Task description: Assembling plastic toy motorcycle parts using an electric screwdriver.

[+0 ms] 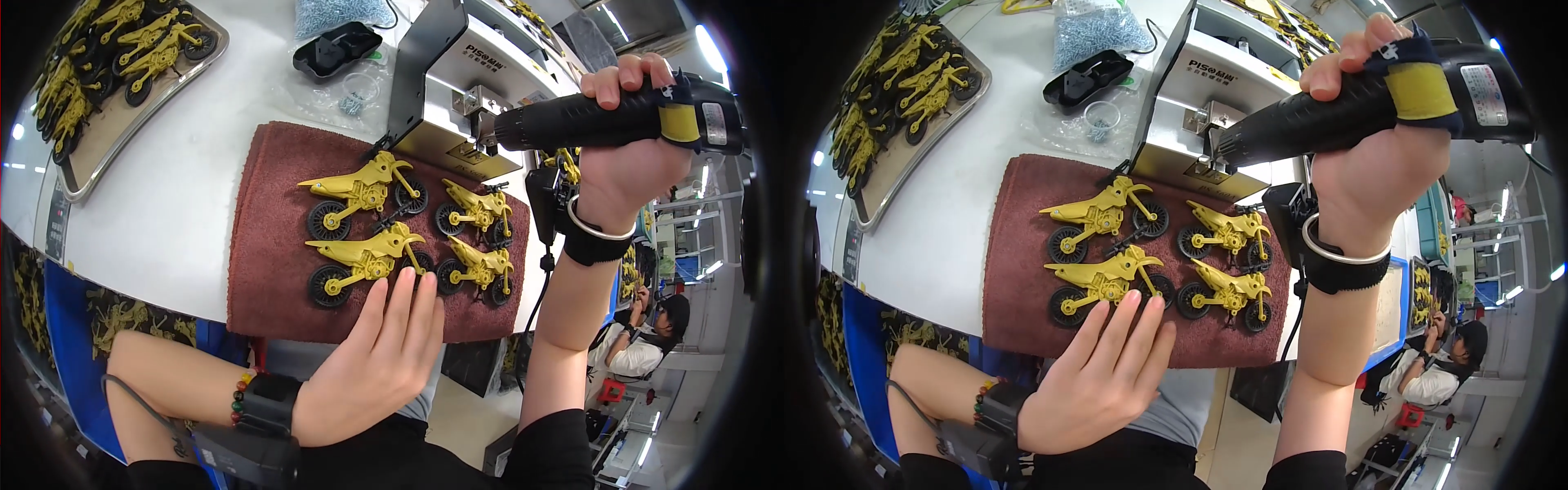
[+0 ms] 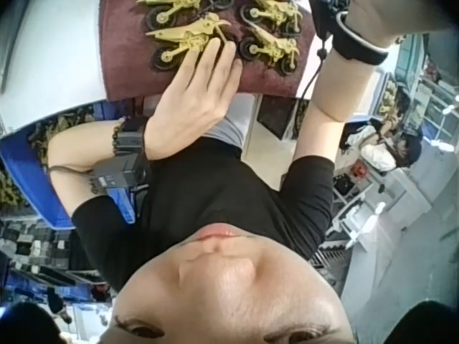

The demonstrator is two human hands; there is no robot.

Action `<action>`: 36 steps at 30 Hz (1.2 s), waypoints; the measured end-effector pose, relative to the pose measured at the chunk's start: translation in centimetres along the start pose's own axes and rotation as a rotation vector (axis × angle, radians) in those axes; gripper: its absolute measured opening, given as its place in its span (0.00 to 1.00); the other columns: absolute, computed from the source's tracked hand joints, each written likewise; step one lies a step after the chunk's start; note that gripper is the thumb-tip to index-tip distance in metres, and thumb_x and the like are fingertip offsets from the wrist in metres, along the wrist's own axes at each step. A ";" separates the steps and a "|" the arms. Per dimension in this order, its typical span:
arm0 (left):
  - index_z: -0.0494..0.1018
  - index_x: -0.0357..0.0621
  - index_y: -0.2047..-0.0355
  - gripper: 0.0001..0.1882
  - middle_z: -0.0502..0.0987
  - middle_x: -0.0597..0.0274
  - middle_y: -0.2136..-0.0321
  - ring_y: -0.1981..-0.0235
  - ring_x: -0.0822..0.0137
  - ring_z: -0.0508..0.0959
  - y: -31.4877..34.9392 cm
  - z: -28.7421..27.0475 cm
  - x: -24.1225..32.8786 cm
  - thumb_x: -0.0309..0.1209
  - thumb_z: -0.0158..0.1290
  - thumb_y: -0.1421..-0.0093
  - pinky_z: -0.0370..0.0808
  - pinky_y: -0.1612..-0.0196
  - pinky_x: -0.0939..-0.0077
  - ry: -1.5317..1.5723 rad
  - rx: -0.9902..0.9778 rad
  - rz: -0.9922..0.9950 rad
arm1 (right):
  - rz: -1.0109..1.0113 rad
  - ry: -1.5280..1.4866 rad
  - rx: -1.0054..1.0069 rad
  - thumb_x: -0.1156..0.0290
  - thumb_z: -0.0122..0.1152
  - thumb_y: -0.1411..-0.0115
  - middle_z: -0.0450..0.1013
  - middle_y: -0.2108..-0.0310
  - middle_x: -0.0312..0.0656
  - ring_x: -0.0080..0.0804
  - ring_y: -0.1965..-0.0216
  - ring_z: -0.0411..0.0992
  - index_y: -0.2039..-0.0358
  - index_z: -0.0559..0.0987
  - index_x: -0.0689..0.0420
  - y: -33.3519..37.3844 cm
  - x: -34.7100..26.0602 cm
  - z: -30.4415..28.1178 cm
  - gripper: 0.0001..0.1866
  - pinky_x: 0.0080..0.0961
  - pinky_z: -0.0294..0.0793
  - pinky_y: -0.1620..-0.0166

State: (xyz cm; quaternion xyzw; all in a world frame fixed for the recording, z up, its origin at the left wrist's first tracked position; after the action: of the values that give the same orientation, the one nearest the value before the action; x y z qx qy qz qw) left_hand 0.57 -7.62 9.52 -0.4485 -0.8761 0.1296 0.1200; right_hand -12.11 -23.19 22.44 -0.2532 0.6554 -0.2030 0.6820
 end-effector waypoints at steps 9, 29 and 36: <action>0.57 0.35 0.44 0.46 0.57 0.41 0.43 0.41 0.48 0.56 0.8 4.5 -1.6 0.52 0.53 0.59 0.53 0.39 0.59 0.097 -0.050 -0.206 | 0.198 -0.388 -0.288 0.64 0.53 0.47 0.62 0.74 0.36 0.25 0.78 0.63 0.67 0.63 0.56 4.5 -2.7 6.8 0.13 0.25 0.59 0.67; 0.56 0.36 0.44 0.26 0.57 0.43 0.43 0.41 0.52 0.58 0.9 5.3 -1.8 0.35 0.36 0.41 0.54 0.39 0.63 0.013 0.088 -0.235 | 0.192 -0.314 -0.465 0.65 0.66 0.50 0.68 0.77 0.37 0.29 0.82 0.70 0.70 0.65 0.54 9.5 -0.9 13.0 0.17 0.26 0.69 0.74; 0.57 0.36 0.44 0.26 0.58 0.42 0.44 0.42 0.49 0.59 0.2 8.7 -0.6 0.36 0.37 0.41 0.56 0.40 0.62 0.076 0.059 -0.240 | 0.195 -0.327 -0.497 0.67 0.66 0.50 0.68 0.77 0.37 0.28 0.82 0.69 0.69 0.66 0.54 9.5 -1.0 13.5 0.16 0.26 0.68 0.74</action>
State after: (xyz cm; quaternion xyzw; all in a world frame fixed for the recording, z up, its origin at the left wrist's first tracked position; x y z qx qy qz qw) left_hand -1.81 -9.05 1.26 -0.3416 -0.9141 0.1228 0.1809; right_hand 0.73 -14.03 17.65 -0.3776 0.5876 0.0734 0.7119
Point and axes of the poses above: each hand's wrist, its own y-axis away from the middle knuckle, its own z-axis out of the palm, x = y × z, the point moved 8 cm from there along -y, towards the middle knuckle
